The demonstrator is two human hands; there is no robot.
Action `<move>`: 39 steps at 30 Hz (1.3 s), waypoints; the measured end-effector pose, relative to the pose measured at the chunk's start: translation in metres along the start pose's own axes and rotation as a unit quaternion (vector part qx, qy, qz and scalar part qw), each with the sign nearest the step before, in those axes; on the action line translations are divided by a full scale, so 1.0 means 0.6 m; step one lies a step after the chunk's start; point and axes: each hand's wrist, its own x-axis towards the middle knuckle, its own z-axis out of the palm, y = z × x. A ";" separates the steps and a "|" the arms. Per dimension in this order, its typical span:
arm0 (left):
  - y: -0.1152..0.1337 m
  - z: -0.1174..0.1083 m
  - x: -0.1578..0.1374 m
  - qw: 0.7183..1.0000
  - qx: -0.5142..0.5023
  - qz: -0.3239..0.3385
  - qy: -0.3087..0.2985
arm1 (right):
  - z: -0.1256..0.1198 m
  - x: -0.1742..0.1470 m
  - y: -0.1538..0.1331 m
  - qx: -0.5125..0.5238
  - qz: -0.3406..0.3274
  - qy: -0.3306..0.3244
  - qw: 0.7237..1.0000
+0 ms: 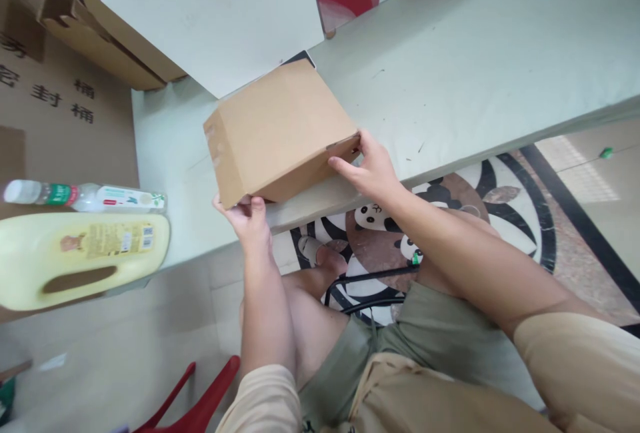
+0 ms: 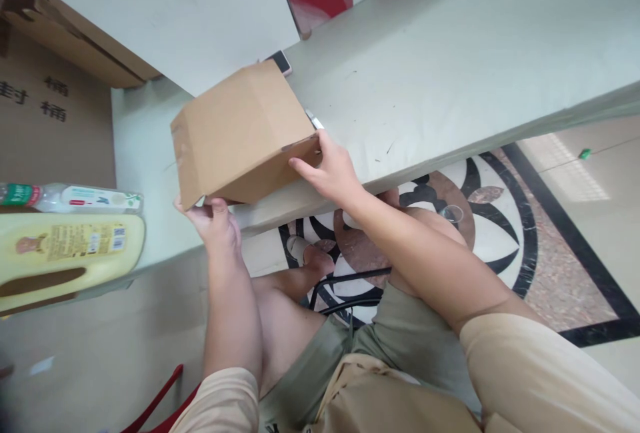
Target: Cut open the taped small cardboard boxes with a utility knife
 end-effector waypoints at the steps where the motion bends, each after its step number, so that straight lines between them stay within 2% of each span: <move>1: 0.001 0.000 0.001 1.000 0.001 0.005 0.007 | -0.001 -0.001 -0.001 0.001 0.000 0.002 1.000; 8: 0.009 -0.009 0.005 0.999 0.009 -0.030 0.023 | 0.002 -0.008 -0.014 0.049 -0.025 0.013 0.998; 11: 0.012 -0.011 0.004 0.999 0.020 -0.026 0.027 | 0.000 0.007 0.005 0.111 -0.029 0.077 0.991; 14: 0.012 -0.010 0.003 0.999 0.027 -0.031 0.022 | -0.021 0.023 0.021 0.209 0.005 0.131 0.969; 17: 0.010 -0.010 0.003 0.999 0.019 -0.038 0.016 | -0.055 0.019 0.001 0.320 0.057 0.064 0.944; 20: 0.008 -0.007 0.002 0.999 0.027 -0.038 0.007 | -0.080 -0.007 -0.049 0.405 0.106 -0.027 0.908; 24: 0.004 0.000 0.001 0.998 0.055 -0.024 0.004 | -0.080 -0.033 -0.094 0.514 0.135 -0.100 0.841; 28: 0.001 0.006 0.000 0.998 0.064 -0.022 -0.002 | -0.071 -0.039 -0.095 0.584 0.128 -0.161 0.786; 33: 0.006 0.010 -0.003 0.998 0.048 -0.040 -0.016 | -0.074 -0.045 -0.090 0.589 0.115 -0.222 0.768; 39: 0.007 0.015 -0.005 0.999 0.009 -0.045 -0.022 | -0.074 -0.047 -0.088 0.615 0.080 -0.293 0.728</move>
